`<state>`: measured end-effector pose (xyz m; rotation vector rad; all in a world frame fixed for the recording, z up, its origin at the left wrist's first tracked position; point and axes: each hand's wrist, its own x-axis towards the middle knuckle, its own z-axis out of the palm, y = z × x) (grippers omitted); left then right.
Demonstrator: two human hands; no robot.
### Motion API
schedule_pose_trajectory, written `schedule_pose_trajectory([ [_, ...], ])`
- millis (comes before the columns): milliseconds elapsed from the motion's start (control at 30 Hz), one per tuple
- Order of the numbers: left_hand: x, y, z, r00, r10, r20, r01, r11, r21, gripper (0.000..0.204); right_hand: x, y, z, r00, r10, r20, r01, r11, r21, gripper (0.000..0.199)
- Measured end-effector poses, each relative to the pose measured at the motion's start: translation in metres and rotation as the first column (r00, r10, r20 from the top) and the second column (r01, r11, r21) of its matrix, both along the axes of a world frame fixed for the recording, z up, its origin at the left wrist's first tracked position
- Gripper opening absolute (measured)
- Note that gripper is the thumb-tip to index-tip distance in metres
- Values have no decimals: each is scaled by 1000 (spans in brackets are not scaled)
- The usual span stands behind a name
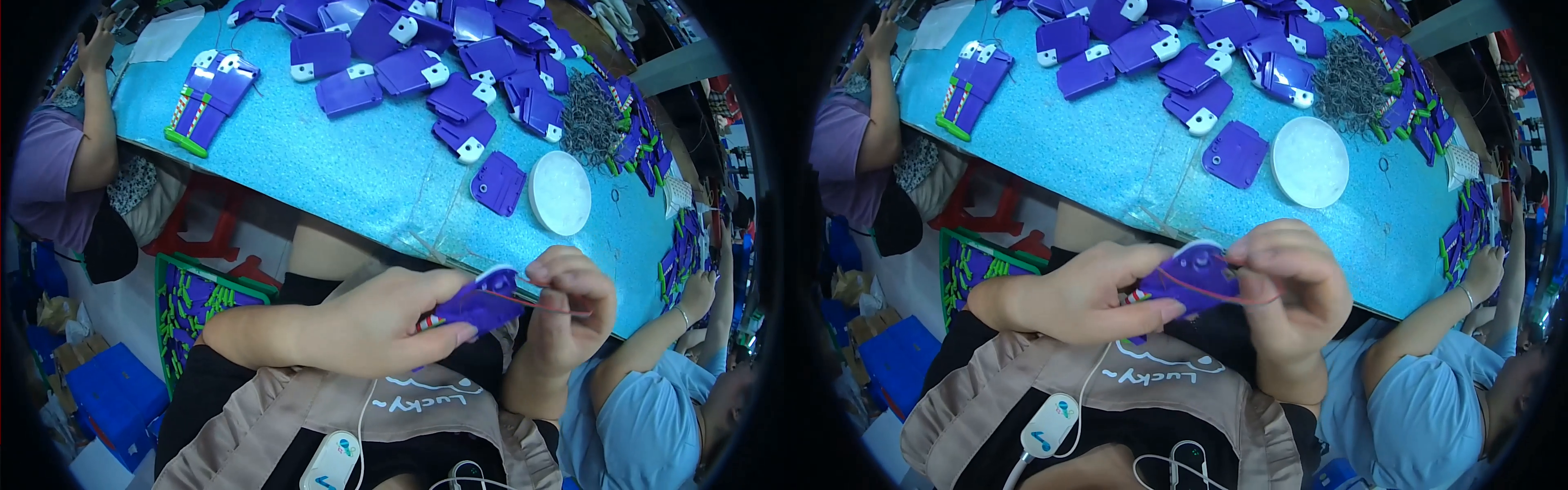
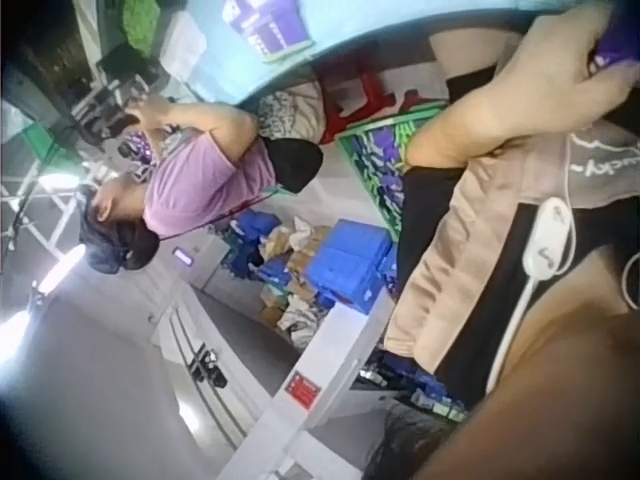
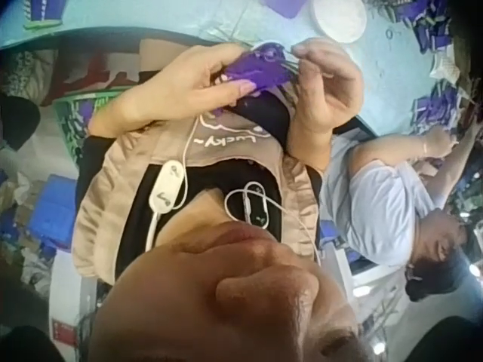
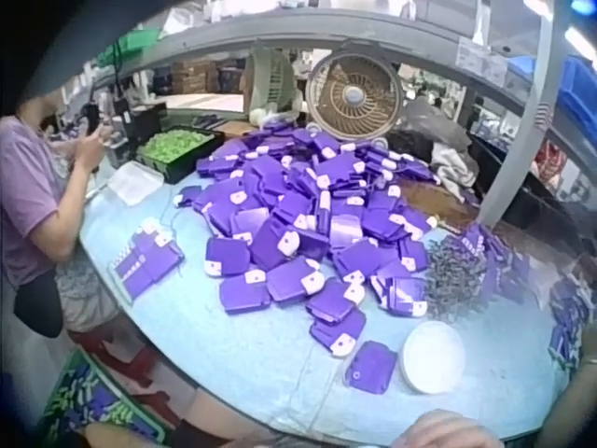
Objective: The person assembles small purple plastic toy parts by hand, fitting plastic casings and springs together at a factory workbench.
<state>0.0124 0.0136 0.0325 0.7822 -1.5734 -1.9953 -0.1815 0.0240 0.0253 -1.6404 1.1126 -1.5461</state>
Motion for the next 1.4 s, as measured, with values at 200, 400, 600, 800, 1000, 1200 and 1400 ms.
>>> schedule_pose_trajectory([
  [200,0,-7,3,997,-34,65,34,999,-4,24,3,0,-3,982,17,-188,-41,991,-126,17],
  [400,0,-4,-8,1000,3,14,0,986,-168,28,2,1,-2,943,-121,-311,60,978,-197,21],
  [600,1,-9,-4,998,-32,55,40,988,-148,26,0,4,0,854,-189,-484,60,961,-269,30],
  [800,-1,-6,-4,999,16,46,-10,990,-143,24,4,7,3,804,-186,-565,37,964,-264,38],
  [1000,-4,-7,-3,999,2,53,7,987,-162,24,-1,7,2,781,-222,-583,40,951,-308,40],
  [1200,0,-9,-2,996,-17,87,31,986,-167,26,1,6,2,739,-269,-618,38,932,-360,41],
  [1400,1,-8,-5,998,4,65,9,980,-197,27,7,4,5,736,-218,-640,8,949,-314,25],
])
